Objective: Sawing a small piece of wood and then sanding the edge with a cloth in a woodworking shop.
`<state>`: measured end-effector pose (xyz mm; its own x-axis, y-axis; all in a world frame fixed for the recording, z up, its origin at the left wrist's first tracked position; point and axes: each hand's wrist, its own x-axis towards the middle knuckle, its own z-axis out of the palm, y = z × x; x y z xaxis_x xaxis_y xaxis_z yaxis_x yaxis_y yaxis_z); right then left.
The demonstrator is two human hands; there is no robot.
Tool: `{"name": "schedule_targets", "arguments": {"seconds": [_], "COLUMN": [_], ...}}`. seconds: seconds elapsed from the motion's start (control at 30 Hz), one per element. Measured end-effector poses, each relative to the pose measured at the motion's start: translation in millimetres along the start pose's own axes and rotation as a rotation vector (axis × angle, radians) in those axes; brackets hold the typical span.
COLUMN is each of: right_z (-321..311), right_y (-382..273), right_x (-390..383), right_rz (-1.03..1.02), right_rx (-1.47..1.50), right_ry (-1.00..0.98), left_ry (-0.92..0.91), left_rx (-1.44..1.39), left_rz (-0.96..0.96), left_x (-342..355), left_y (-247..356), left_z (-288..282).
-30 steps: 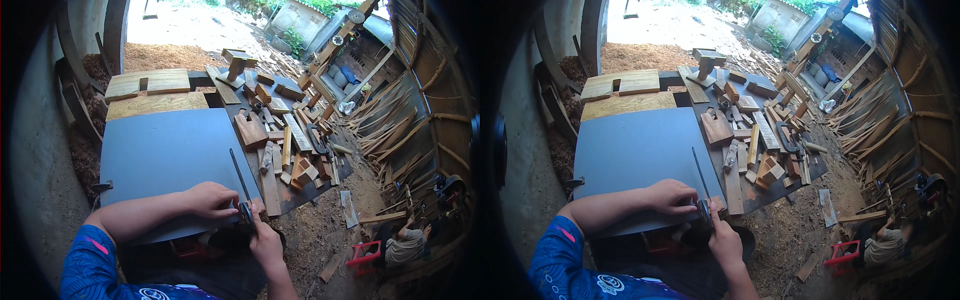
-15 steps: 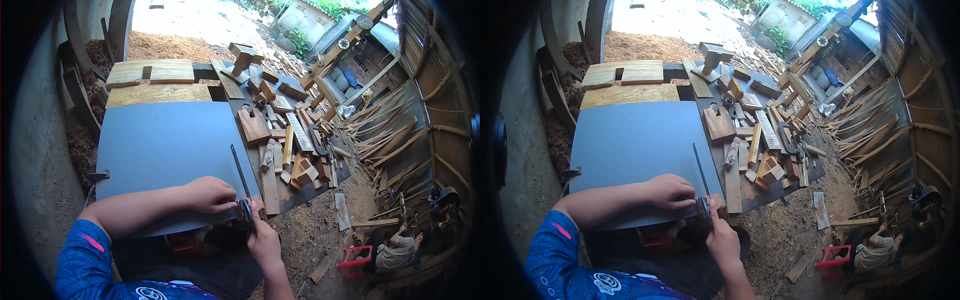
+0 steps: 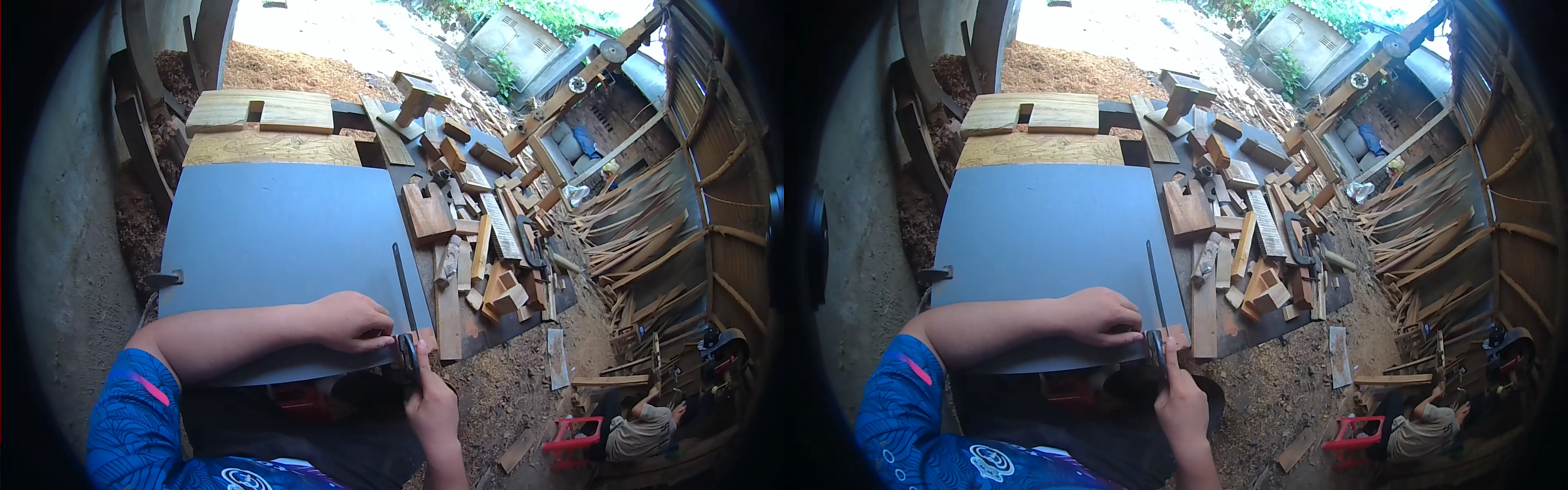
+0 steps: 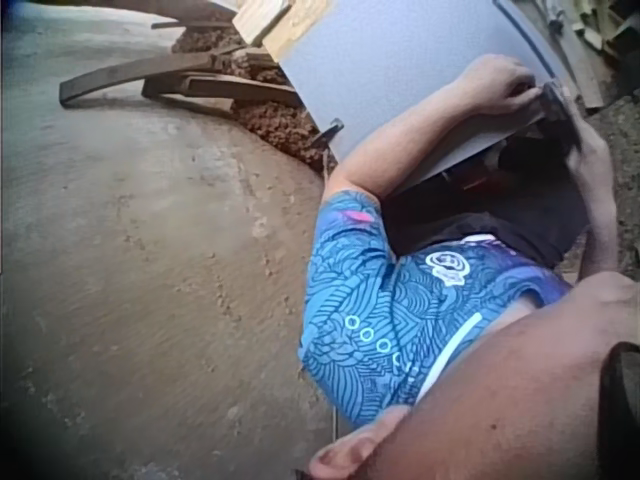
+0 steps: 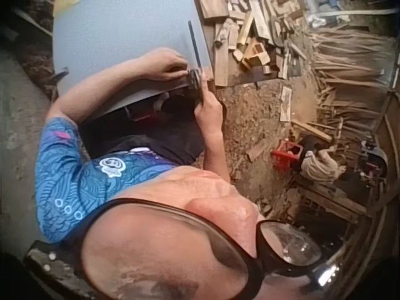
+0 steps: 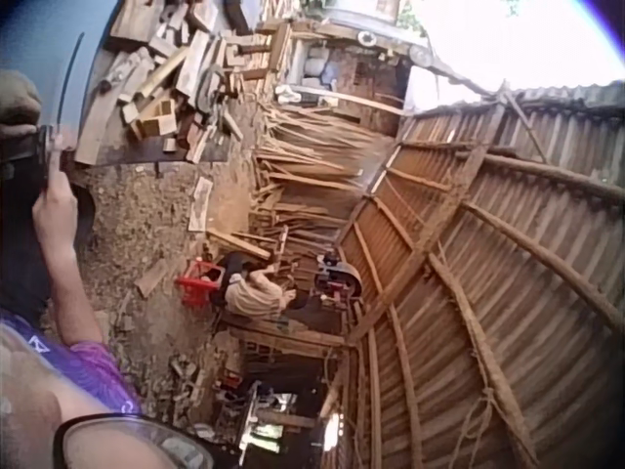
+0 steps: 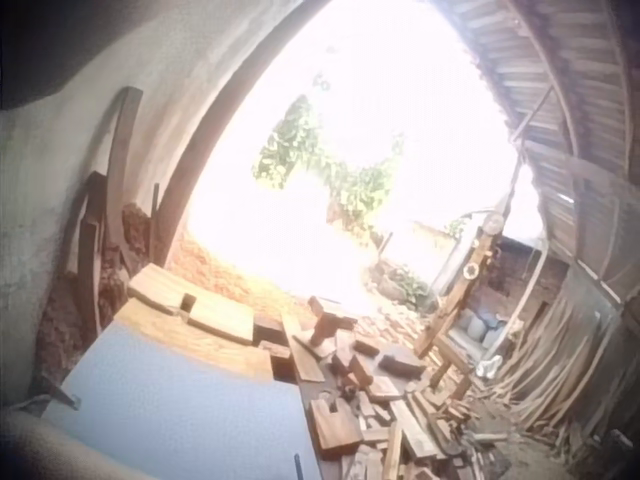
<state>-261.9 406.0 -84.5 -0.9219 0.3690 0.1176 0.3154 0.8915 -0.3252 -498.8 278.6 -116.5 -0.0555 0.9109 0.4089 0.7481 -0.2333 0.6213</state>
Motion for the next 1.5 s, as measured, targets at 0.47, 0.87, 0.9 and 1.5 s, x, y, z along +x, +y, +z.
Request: {"name": "schedule_targets", "arguments": {"seconds": [0.47,0.87,0.9,1.5], "right_z": [0,-6,-6,-14], "right_y": [-5,3,0,-2], "right_x": [2,13,6,-37], "right_rz": [-0.054,-0.118,-0.059,0.011], "right_rx": [0.026,0.100,0.095,0.178], "right_ry": [0.017,0.016,0.000,0.031], "left_ry": [-0.017,-0.049,-0.042,-0.013], "left_rx": [-0.010,-0.009,-0.008,0.012], "left_rz": [-0.022,-0.040,-0.034,-0.020], "left_x": [-3,2,0,4], "left_y": [2,-2,-2,7], "left_z": [0,-2,-2,-1]}}
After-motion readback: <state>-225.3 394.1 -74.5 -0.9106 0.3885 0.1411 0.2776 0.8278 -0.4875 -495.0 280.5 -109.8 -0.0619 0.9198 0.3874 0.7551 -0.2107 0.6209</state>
